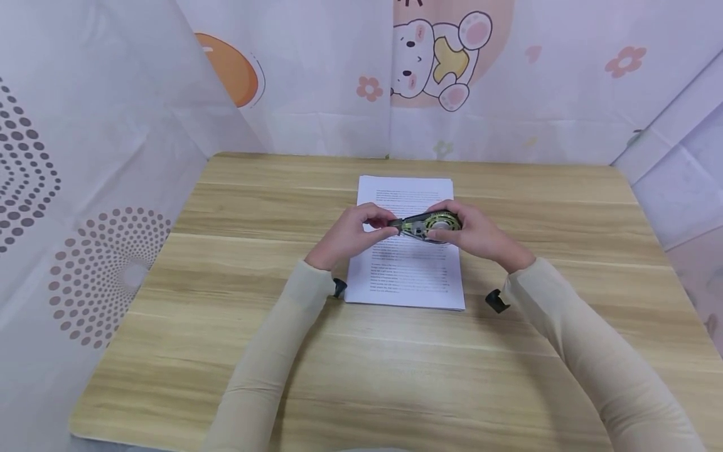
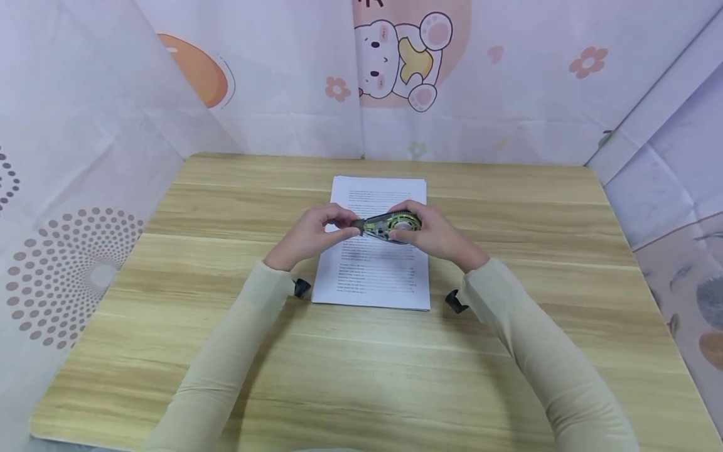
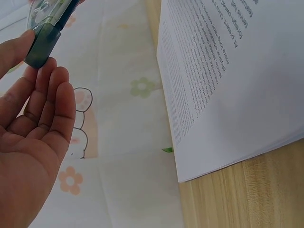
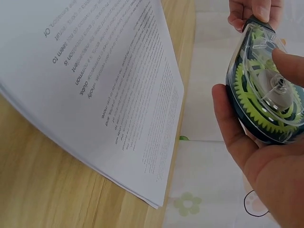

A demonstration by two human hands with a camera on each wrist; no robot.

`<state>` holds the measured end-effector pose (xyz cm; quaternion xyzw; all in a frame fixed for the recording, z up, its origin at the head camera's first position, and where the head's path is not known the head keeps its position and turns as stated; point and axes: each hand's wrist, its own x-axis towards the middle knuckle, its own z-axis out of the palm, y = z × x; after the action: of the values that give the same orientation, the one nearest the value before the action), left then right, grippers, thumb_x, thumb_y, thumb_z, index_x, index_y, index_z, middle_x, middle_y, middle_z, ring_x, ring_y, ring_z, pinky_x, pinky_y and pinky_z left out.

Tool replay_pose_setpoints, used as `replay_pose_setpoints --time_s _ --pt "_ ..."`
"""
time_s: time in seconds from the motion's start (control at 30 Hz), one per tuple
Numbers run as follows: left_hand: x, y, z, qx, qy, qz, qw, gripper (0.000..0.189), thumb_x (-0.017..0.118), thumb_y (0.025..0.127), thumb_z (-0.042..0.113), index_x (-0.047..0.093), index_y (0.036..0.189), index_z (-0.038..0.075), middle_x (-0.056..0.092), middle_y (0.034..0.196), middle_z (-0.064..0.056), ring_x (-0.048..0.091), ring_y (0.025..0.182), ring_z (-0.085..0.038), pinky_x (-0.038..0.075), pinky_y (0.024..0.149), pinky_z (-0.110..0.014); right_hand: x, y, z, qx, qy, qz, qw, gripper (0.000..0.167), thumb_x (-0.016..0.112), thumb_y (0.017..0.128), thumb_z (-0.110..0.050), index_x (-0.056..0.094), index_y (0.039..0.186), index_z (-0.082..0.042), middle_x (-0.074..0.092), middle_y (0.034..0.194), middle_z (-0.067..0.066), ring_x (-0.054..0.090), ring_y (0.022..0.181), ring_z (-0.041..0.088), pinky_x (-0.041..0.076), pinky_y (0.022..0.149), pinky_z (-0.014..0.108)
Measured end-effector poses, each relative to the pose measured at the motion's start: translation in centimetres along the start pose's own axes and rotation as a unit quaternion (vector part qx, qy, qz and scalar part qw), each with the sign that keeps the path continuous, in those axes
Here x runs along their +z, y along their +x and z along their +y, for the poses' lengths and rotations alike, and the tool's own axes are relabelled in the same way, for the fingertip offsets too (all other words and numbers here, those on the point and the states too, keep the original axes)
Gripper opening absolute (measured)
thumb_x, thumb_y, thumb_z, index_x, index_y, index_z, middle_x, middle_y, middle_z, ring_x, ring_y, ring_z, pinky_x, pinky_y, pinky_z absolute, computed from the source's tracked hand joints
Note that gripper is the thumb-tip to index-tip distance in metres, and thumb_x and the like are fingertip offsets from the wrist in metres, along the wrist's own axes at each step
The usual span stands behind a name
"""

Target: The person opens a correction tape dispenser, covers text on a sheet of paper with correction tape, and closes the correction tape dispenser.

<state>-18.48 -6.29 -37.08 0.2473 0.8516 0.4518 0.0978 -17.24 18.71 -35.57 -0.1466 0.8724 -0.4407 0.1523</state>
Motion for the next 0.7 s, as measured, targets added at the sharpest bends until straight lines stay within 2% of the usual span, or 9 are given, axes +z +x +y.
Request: replay_pose_setpoints --time_s 0.13,0.3,0.47,0.7 --pt "0.06 -0.04 0.09 0.002 -0.001 -0.001 1.0 0.029 0.069 0.085 0.027 0.067 0.109 0.011 0.064 0.101 -0.001 0.055 0.091 -0.016 0.048 0.088 -0.038 -0.09 -0.06 -0.01 0.0 0.0 -0.001 1.0 0.039 0.066 0.087 -0.022 0.054 0.122 -0.01 0.058 0.112 0.015 0.054 0.093 0.023 0.045 0.077 0.028" --pt "-0.03 -0.07 0.03 -0.014 0.002 0.004 0.9999 0.03 0.069 0.085 0.027 0.067 0.111 0.012 0.063 0.102 0.001 0.055 0.092 -0.014 0.048 0.09 -0.037 -0.4 -0.27 0.17 0.011 -0.002 0.009 0.9999 0.039 0.066 0.087 -0.021 0.054 0.122 -0.009 0.057 0.113 0.015 0.053 0.094 0.023 0.044 0.077 0.028" --pt "0.01 0.2 0.18 -0.007 0.005 0.0 1.0 0.031 0.068 0.085 0.03 0.066 0.111 0.013 0.063 0.103 0.001 0.055 0.093 -0.014 0.047 0.092 -0.038 -0.64 -0.47 0.32 0.017 0.001 0.024 0.9996 0.038 0.067 0.086 -0.019 0.055 0.121 -0.009 0.06 0.109 0.014 0.055 0.09 0.022 0.045 0.075 0.027" --pt "-0.33 -0.36 -0.01 -0.057 -0.01 0.02 0.9981 0.032 0.069 0.084 0.032 0.066 0.112 0.017 0.062 0.105 0.005 0.055 0.094 -0.012 0.048 0.086 -0.028 -0.63 -0.55 0.27 0.03 0.003 0.026 0.9992 0.038 0.067 0.086 -0.018 0.055 0.122 -0.012 0.059 0.111 0.013 0.055 0.089 0.021 0.046 0.073 0.028"
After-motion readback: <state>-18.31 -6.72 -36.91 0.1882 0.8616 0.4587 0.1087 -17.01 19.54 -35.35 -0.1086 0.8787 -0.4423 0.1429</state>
